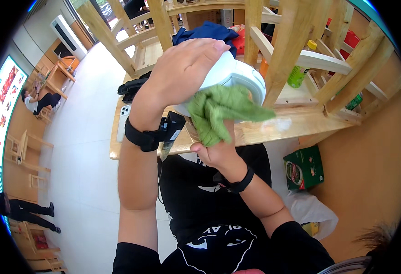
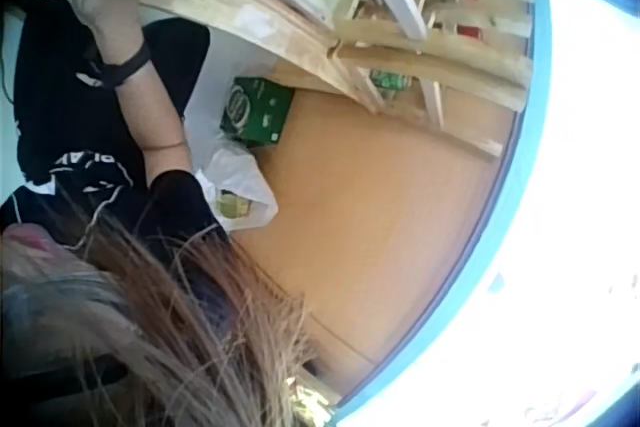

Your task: The person wipes the exterior and interior of a white kettle with a green cloth while sitting at a table in a restaurant dining area.

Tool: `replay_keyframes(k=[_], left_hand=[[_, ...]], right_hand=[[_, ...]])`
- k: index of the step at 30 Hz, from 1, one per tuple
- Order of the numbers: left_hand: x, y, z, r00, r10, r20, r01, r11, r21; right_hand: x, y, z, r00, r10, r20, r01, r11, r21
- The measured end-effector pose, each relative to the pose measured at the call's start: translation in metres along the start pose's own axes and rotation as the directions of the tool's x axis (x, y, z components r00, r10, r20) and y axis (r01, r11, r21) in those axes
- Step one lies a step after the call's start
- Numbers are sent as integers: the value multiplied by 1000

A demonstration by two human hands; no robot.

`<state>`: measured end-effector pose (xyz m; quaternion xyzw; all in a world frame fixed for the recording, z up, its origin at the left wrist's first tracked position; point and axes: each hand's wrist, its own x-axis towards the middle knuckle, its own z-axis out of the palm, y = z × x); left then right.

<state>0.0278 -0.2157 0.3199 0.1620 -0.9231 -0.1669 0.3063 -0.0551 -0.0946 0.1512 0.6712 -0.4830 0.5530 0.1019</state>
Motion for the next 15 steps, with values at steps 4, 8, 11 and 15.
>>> replay_keyframes(k=[4,8,11,15], left_hand=[[2,2,2,1000,5,-9,-4,1000,22],[0,6,-1,1000,-23,-4,24,997,68],[0,3,-1,1000,23,-19,-22,996,87],[2,0,1,999,33,-30,-30,996,87]], right_hand=[[-57,4,21,984,135,118,-121,985,-122],[-85,1,23,955,215,204,-201,976,-83],[-76,-2,16,969,171,176,-156,983,-96],[-36,6,-5,977,108,184,-102,994,-42]])
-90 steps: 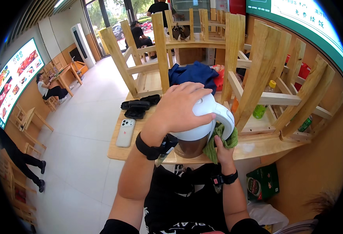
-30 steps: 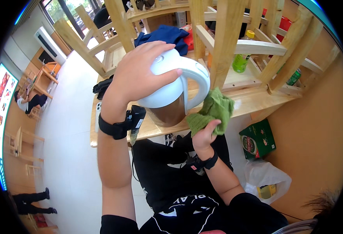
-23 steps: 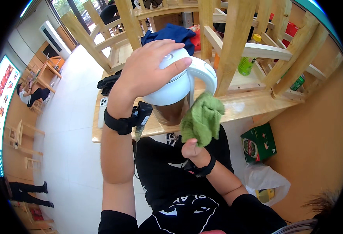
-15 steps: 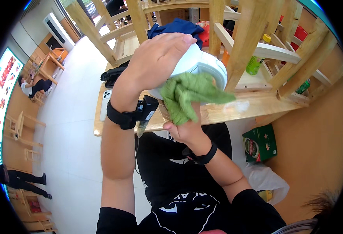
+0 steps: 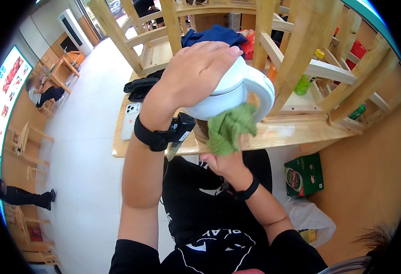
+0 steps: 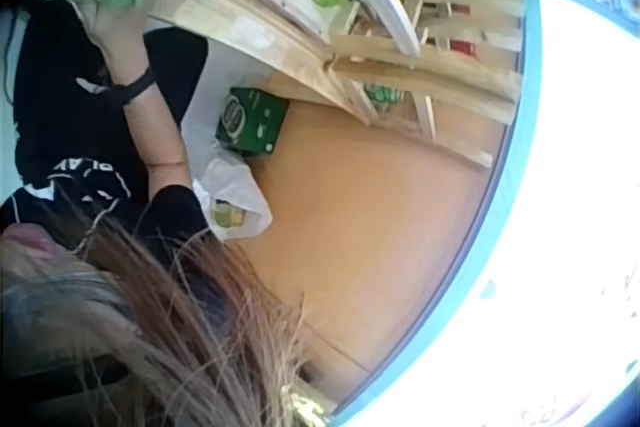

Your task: The person wipes the exterior and interior of a white kettle with a green cloth while sitting at a table in a restaurant dining area.

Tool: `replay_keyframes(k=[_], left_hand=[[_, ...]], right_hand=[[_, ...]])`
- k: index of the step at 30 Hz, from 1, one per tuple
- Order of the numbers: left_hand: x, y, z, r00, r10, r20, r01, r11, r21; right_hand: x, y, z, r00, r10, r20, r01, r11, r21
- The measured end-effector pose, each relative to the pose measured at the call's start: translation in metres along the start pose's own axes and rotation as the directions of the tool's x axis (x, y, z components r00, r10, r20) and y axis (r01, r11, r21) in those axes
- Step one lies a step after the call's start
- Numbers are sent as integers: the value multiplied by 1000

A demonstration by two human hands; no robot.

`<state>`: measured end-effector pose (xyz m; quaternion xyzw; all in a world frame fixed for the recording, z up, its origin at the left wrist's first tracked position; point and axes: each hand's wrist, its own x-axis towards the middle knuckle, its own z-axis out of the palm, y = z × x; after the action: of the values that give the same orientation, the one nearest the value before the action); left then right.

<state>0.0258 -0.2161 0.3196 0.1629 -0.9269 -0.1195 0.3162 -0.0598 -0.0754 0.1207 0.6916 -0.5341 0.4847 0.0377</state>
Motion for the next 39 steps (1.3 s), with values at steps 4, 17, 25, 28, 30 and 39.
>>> replay_keyframes(k=[4,17,25,28,30,39], left_hand=[[-1,2,-2,1000,-2,3,2,1000,-21],[0,5,-2,1000,5,-11,-5,1000,12],[1,-4,-3,996,-11,86,17,998,-65],[1,-4,-8,979,-98,177,131,974,-186],[0,-5,-9,973,-127,194,176,948,-264],[1,-2,-10,965,-155,210,216,926,-310]], right_hand=[[35,-10,-20,1000,8,-15,-8,1000,4],[-30,-2,34,999,32,-2,-32,982,-188],[20,-7,-11,998,-64,-11,61,980,-189],[53,-19,-30,987,-129,-96,109,976,-190],[63,-27,-33,982,-138,-129,112,975,-192],[13,-22,1,998,-6,-58,-2,989,-150]])
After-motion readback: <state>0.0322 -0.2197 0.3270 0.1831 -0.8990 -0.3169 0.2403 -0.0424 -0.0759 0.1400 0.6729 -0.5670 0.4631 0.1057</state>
